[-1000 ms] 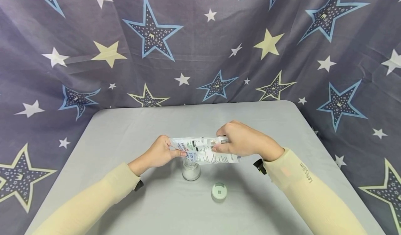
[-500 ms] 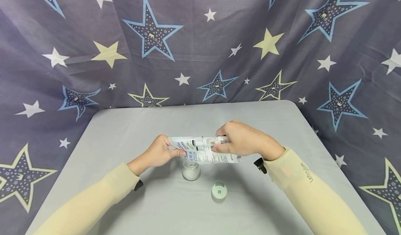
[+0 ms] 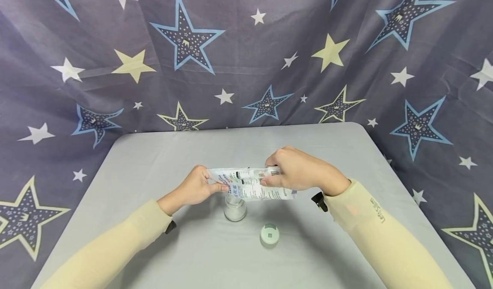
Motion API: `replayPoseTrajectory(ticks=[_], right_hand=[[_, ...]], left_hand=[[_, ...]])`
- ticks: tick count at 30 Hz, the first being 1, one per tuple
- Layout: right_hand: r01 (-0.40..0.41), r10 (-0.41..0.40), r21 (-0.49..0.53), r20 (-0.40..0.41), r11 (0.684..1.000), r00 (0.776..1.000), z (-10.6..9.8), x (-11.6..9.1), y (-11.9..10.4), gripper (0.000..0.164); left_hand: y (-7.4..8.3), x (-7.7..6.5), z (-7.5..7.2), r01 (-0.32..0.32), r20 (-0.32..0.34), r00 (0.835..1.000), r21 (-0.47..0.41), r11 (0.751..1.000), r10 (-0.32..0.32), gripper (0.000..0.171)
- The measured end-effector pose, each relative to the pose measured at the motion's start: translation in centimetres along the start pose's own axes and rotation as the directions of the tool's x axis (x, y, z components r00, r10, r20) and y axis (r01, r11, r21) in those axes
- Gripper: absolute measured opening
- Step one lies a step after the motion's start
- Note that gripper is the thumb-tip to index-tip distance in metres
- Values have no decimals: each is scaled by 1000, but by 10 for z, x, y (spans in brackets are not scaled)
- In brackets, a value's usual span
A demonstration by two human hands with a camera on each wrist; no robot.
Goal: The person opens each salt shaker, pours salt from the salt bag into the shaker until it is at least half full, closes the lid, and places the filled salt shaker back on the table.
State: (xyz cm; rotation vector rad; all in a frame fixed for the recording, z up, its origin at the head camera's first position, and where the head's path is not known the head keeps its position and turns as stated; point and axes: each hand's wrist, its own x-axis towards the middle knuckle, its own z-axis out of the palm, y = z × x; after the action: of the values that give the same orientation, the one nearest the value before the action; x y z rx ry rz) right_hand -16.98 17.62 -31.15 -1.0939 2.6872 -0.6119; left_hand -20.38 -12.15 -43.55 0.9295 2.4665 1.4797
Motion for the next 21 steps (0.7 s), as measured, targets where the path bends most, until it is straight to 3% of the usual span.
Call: replayPoseTrajectory(ticks=[15, 21], right_hand=[[-23, 23, 19, 15, 1000, 1000, -2, 2, -2, 17], [-50, 49, 28, 22, 998, 999, -2, 1, -3, 25]], left_hand=[[0, 1, -1, 28, 6, 1000, 10, 1000, -28, 15], [0, 0, -1, 21, 9, 1000, 0, 1000, -21, 15]])
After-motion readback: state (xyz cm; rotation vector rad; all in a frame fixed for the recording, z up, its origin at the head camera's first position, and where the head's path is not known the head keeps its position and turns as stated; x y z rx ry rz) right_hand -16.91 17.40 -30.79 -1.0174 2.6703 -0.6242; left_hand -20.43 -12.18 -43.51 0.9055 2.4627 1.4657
